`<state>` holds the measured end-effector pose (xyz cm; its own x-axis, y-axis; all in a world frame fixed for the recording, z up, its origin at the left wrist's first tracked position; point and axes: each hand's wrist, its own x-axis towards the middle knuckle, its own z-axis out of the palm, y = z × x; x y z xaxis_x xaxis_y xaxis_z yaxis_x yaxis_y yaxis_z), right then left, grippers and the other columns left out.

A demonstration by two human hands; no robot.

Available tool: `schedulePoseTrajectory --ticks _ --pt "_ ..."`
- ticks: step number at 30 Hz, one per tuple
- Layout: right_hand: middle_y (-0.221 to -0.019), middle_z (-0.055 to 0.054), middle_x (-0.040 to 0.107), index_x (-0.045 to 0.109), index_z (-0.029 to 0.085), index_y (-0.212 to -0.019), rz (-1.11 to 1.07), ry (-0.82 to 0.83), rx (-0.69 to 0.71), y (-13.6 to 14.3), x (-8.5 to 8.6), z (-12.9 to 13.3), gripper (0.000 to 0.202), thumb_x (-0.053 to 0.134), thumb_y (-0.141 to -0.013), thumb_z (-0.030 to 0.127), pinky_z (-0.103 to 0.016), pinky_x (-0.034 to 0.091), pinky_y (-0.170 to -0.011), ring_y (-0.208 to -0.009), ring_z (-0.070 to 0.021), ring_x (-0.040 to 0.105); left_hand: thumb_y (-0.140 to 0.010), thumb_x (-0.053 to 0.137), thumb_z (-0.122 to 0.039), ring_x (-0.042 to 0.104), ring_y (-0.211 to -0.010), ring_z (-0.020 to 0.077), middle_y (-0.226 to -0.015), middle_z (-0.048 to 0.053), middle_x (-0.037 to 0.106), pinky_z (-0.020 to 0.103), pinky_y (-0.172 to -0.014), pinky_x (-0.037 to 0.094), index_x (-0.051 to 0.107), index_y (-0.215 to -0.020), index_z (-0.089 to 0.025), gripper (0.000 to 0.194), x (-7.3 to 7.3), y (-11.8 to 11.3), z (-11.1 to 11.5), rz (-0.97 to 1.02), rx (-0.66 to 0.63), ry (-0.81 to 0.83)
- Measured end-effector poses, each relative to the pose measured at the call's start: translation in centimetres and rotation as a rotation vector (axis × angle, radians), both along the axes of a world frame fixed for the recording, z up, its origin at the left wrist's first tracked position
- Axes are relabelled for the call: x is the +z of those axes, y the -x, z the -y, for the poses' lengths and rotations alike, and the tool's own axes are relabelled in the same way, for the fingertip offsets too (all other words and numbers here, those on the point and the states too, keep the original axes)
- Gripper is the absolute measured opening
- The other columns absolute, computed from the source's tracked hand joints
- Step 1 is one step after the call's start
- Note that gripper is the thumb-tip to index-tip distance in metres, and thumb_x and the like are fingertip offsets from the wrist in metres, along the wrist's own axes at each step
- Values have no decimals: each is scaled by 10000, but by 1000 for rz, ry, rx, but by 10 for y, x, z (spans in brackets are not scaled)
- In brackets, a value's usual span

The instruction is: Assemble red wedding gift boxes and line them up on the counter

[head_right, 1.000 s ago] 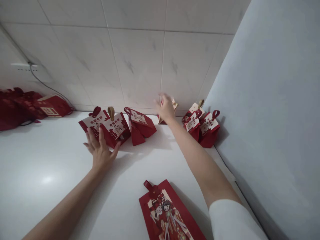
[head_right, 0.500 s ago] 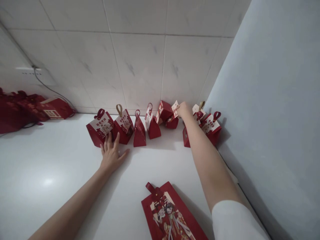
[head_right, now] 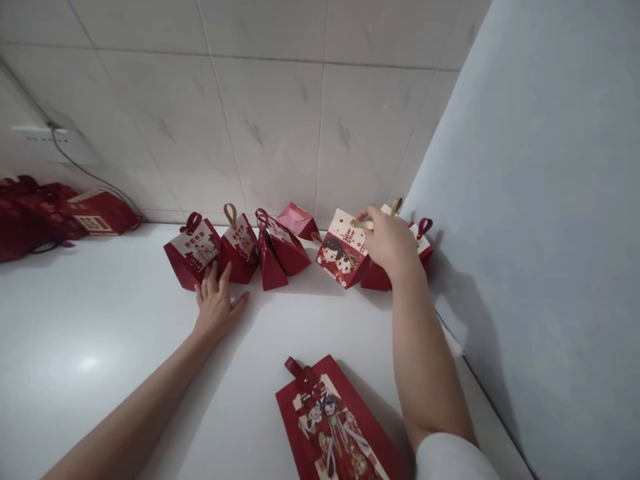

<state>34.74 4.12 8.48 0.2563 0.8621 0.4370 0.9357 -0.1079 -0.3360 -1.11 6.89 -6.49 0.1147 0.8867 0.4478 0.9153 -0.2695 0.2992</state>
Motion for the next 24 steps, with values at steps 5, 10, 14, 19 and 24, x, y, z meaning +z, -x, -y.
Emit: schedulePoseTrajectory --ticks 5,10,14,19,24 --pt "-1127 -170 673 680 157 -1069 159 -13 -39 19 -20 -24 299 448 -889 102 -436 459 -910 -1100 -329 601 -905 531 -405 119 -1501 358 -1631 170 126 629 -1179 103 238 -1547 -200 735 -1 0 0 -1 -4 -7" --pt "-1444 -190 450 515 141 -1357 18 -62 298 58 -44 -75 489 548 -869 121 -483 348 -1097 -1362 -334 392 -902 538 -407 116 -1501 365 -1632 173 113 633 -1179 122 229 -1549 -193 748 -4 1 -3 -12 5 -20" --pt "-1524 -198 343 437 218 -1445 -113 -28 351 85 -71 -120 826 759 -693 101 -529 354 -1086 -1384 -396 362 -894 547 -389 127 -1499 369 -1636 168 102 631 -1177 162 223 -1550 -200 755 -5 3 -3 -3 6 -34" --pt "-1357 -177 502 505 239 -1370 -417 -141 283 81 -86 -140 686 749 -729 242 -508 432 -1016 -1226 -358 534 -890 549 -380 140 -1496 371 -1635 169 105 642 -1172 161 245 -1542 -200 742 -6 6 -3 3 18 -33" --pt "-1380 -170 488 369 194 -1379 -872 -329 115 50 -71 -130 603 491 -884 516 -433 501 -977 -1268 -270 508 -908 524 -392 152 -1494 363 -1634 161 121 677 -1159 122 252 -1539 -212 711 -6 3 -2 10 24 -47"
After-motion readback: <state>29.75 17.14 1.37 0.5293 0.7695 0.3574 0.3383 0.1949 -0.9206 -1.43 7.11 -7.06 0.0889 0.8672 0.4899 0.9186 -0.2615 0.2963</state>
